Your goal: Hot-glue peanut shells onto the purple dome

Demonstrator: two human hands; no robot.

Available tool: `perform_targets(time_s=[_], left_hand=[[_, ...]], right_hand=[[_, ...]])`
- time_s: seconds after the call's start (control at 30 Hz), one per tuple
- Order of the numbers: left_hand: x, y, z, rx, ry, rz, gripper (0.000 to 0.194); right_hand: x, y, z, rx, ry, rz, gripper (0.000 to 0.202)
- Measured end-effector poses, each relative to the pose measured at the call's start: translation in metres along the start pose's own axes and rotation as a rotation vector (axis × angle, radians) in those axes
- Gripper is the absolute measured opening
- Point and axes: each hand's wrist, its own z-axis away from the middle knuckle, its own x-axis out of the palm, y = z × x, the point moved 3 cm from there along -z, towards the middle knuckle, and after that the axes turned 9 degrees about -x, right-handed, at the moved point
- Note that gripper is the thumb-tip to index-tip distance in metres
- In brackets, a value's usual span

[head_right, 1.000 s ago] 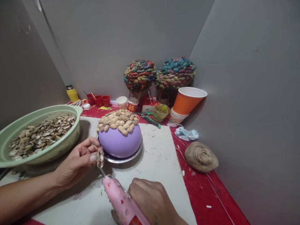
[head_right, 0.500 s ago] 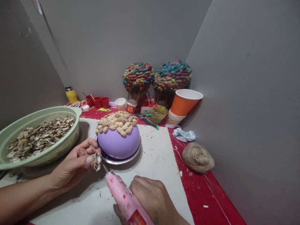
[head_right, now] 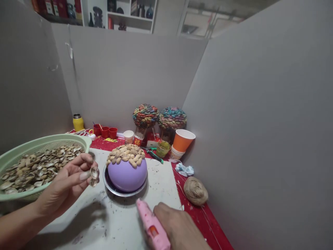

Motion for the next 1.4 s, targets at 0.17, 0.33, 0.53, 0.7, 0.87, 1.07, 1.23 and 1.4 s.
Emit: perform_targets(time_s=[0.17, 0.33, 0.53, 0.7, 0.87, 1.07, 1.23, 1.4], left_hand=[[0.0, 0.007, -0.002, 0.071, 0.056, -0.191, 0.021], [0.005, 0.012, -0.002, 0.165, 0.121, -0.431, 0.019], [0.017, 0.021, 0.005, 0.516, 0.181, -0.826, 0.016], [0.024, 0.013, -0.002, 0.767, 0.075, -1.134, 0.026], [0.033, -0.001, -0.018, 0.831, -0.01, -1.43, 0.023], [0.043, -0.006, -0.028, 0.879, -0.057, -1.629, 0.026], [0.045, -0.012, -0.03, 0.91, -0.092, -1.719, 0.03], [0.049, -0.018, -0.032, 0.953, -0.102, -1.794, 0.032]], right_hand=[[-0.004, 0.049, 0.006, 0.213, 0.06, 0.164, 0.005], [0.001, 0.077, -0.001, 0.301, 0.024, 0.193, 0.008], [-0.006, 0.079, -0.002, 0.275, 0.017, 0.165, 0.012], [-0.046, 0.049, -0.031, 0.133, 0.205, 0.084, 0.022], [-0.065, 0.014, -0.093, -0.162, 0.455, -0.127, 0.029], [-0.044, 0.018, -0.15, -0.337, 0.48, -0.282, 0.034], [-0.031, 0.026, -0.165, -0.367, 0.42, -0.37, 0.034], [-0.029, 0.023, -0.164, -0.355, 0.447, -0.409, 0.031]])
